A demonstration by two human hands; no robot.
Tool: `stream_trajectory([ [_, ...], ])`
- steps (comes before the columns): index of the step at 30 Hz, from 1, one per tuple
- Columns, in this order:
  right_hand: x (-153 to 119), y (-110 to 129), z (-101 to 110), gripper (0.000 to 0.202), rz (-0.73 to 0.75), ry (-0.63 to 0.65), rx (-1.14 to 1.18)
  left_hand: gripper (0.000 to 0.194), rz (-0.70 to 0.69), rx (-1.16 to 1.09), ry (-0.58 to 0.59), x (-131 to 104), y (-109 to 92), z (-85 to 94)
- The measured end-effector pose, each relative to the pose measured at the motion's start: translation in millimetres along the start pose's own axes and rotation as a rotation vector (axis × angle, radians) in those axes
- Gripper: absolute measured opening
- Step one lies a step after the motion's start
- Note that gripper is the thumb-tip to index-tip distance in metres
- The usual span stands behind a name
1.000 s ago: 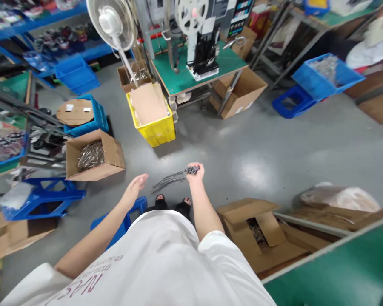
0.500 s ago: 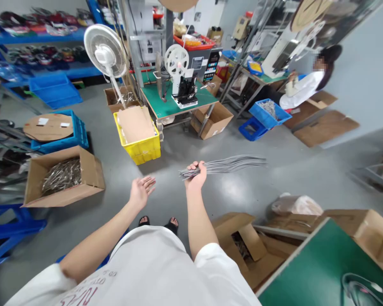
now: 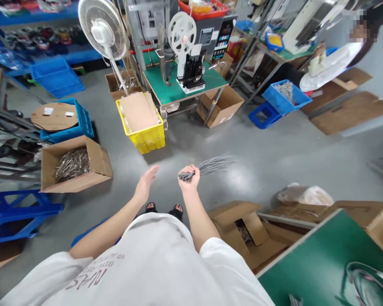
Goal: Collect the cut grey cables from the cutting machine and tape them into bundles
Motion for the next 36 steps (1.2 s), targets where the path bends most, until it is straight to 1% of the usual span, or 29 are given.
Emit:
stream_trajectory([
  [3, 0, 22, 27, 0.025, -0.045, -0.189, -0.021, 0.051, 0.118, 0.037, -0.090, -26, 27, 46.0],
  [6, -4, 40, 49, 0.023, -0.027, -0.316, -0.039, 0.049, 0.249, 0.063, -0.204, -46, 47, 84.3],
  [8, -5, 44, 61, 0.021, -0.026, -0.378, -0.029, 0.048, 0.315, 0.067, -0.271, -53, 55, 101.2],
  [9, -4, 42, 67, 0.020, -0.024, -0.408, -0.023, 0.047, 0.339, 0.063, -0.296, -53, 57, 106.1],
  [11, 1, 37, 76, 0.020, -0.004, -0.441, -0.004, 0.046, 0.364, 0.049, -0.324, -48, 58, 108.3],
  [12, 4, 36, 79, 0.020, 0.018, -0.447, 0.009, 0.045, 0.366, 0.040, -0.326, -44, 57, 105.8],
  [14, 12, 41, 79, 0.021, 0.088, -0.438, 0.042, 0.044, 0.349, 0.018, -0.306, -32, 52, 94.8],
  [16, 18, 58, 71, 0.022, 0.170, -0.399, 0.074, 0.042, 0.320, -0.007, -0.263, -21, 45, 78.3],
  [17, 20, 69, 63, 0.023, 0.208, -0.370, 0.085, 0.041, 0.304, -0.022, -0.237, -16, 41, 69.2],
  [19, 20, 96, 41, 0.024, 0.272, -0.302, 0.095, 0.040, 0.271, -0.054, -0.184, -9, 33, 51.2],
  [21, 14, 117, 12, 0.024, 0.322, -0.229, 0.094, 0.038, 0.245, -0.092, -0.137, -6, 25, 36.2],
  [23, 5, 125, -16, 0.023, 0.368, -0.134, 0.092, 0.039, 0.233, -0.136, -0.100, -6, 17, 26.2],
  [24, -1, 123, -29, 0.023, 0.382, -0.083, 0.085, 0.040, 0.232, -0.160, -0.089, -6, 14, 23.1],
  [25, -7, 118, -39, 0.022, 0.389, -0.034, 0.068, 0.041, 0.231, -0.183, -0.082, -5, 10, 21.0],
  [27, -18, 97, -52, 0.018, 0.388, 0.043, -0.007, 0.045, 0.229, -0.227, -0.082, -4, 4, 17.5],
  [29, -29, 68, -55, 0.014, 0.395, 0.084, -0.131, 0.048, 0.224, -0.256, -0.094, 0, -2, 10.4],
  [30, -34, 51, -53, 0.015, 0.414, 0.098, -0.200, 0.051, 0.221, -0.262, -0.100, 2, -4, 3.8],
  [32, -43, 17, -46, 0.019, 0.426, 0.110, -0.342, 0.057, 0.205, -0.262, -0.105, 6, -11, -17.3],
  [34, -48, -15, -36, 0.021, 0.341, 0.105, -0.447, 0.062, 0.163, -0.252, -0.088, 10, -20, -46.7],
  [36, -49, -37, -30, 0.018, 0.233, 0.108, -0.462, 0.064, 0.088, -0.236, -0.049, 13, -33, -76.5],
])
Point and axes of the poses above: each hand's wrist, its own x-axis towards the middle knuckle, its own z-axis out of the back of the hand, y = z × x, the point moved 2 cm from there along x, towards the middle knuckle, and after that the axes turned 9 degrees about x, right-handed, at the moved point
